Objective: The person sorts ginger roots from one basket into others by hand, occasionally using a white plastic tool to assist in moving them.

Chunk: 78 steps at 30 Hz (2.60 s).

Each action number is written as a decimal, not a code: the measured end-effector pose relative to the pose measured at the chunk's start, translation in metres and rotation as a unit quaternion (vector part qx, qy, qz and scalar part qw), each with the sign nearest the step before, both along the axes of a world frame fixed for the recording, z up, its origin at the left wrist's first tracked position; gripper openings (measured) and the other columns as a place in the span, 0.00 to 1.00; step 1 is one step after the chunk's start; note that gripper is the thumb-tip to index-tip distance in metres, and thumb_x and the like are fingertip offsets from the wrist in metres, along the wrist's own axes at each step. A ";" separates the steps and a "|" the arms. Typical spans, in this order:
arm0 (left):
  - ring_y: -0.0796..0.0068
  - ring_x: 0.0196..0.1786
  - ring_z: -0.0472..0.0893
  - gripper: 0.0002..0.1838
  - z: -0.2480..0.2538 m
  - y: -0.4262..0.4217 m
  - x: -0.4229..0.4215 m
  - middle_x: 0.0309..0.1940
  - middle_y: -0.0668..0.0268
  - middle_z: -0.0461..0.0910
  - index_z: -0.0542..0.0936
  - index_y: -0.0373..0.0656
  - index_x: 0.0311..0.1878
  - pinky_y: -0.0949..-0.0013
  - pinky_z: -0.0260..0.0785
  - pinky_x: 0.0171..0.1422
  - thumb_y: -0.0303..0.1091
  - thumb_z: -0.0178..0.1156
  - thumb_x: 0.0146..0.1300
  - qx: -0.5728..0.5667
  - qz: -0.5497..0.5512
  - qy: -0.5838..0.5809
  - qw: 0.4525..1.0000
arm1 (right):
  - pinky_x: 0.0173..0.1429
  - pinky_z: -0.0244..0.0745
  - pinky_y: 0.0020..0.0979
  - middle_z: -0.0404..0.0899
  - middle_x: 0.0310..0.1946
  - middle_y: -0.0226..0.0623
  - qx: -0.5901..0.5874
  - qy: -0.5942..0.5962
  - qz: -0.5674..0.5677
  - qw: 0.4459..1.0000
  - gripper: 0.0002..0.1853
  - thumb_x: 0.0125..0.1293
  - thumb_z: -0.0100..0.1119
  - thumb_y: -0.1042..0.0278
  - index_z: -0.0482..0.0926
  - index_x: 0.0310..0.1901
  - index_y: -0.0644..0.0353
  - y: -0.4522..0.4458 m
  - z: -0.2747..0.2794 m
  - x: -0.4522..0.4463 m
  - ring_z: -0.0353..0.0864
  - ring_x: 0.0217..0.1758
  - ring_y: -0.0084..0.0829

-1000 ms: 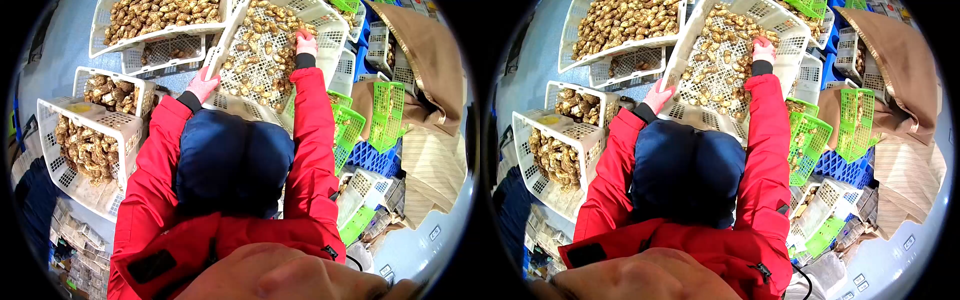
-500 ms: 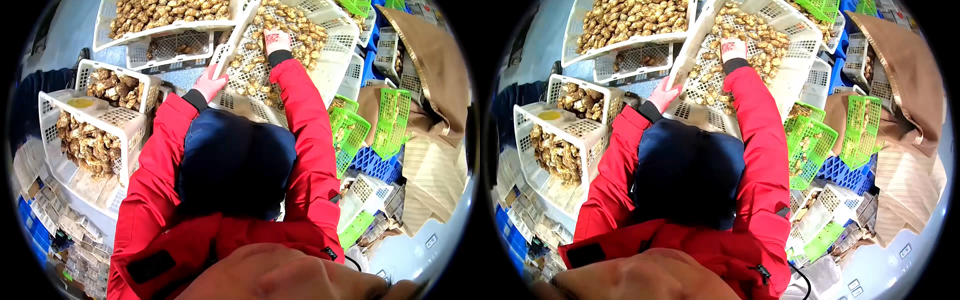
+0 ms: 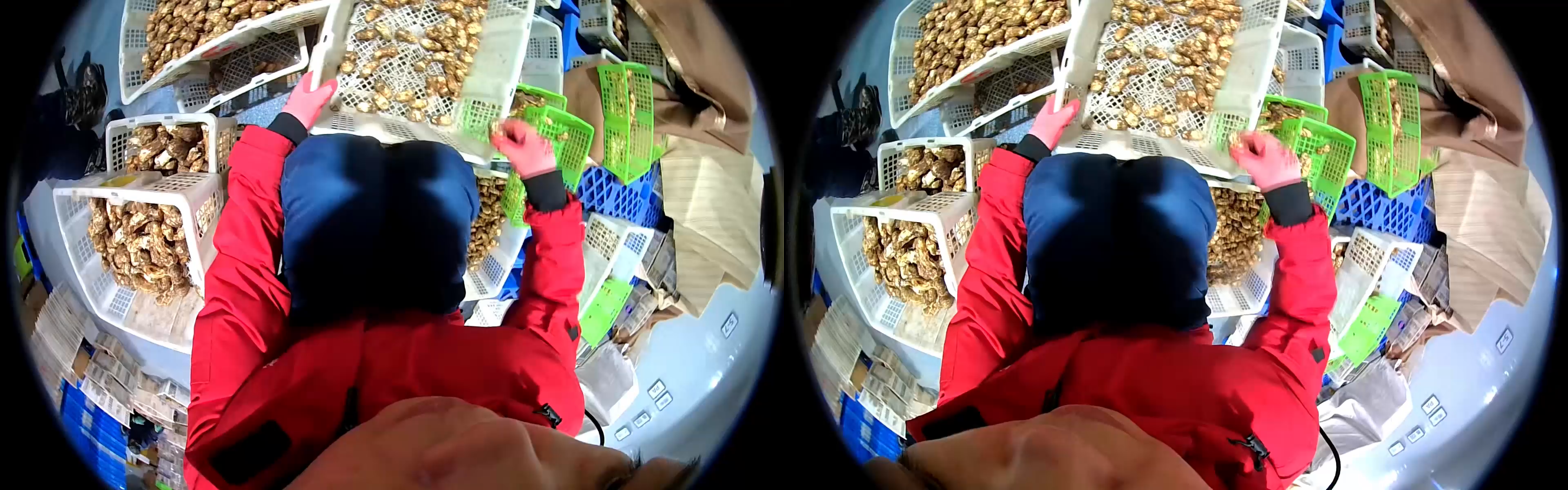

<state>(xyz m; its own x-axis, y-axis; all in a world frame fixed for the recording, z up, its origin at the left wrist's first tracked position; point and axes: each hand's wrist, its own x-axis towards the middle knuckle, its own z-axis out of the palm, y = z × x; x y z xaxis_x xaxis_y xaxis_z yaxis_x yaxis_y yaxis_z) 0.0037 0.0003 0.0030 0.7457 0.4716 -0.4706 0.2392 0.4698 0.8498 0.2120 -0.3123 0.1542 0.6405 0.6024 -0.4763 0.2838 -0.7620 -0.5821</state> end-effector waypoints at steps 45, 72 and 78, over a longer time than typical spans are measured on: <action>0.77 0.49 0.72 0.26 -0.020 0.005 -0.004 0.48 0.64 0.71 0.61 0.36 0.59 0.74 0.64 0.54 0.30 0.56 0.57 0.105 -0.053 0.063 0.991 | 0.29 0.71 0.39 0.74 0.29 0.37 -0.022 -0.184 0.626 0.757 0.13 0.57 0.47 0.64 0.69 0.45 0.42 0.155 -0.151 -0.034 0.77 0.31 0.39; 0.76 0.48 0.73 0.22 -0.005 0.003 0.001 0.45 0.62 0.73 0.63 0.36 0.55 0.76 0.66 0.51 0.25 0.54 0.56 -0.031 0.006 0.016 0.999 | 0.54 0.68 0.33 0.76 0.44 0.42 -0.288 -0.168 0.111 0.936 0.21 0.58 0.44 0.56 0.75 0.44 0.63 0.110 -0.130 0.047 0.75 0.49 0.38; 0.77 0.46 0.73 0.22 -0.003 0.003 -0.001 0.45 0.62 0.73 0.64 0.35 0.54 0.76 0.66 0.51 0.26 0.54 0.56 0.030 -0.025 0.032 0.999 | 0.50 0.71 0.36 0.77 0.45 0.36 -0.299 -0.208 0.077 0.928 0.15 0.59 0.43 0.62 0.77 0.42 0.56 0.133 -0.137 0.056 0.76 0.48 0.33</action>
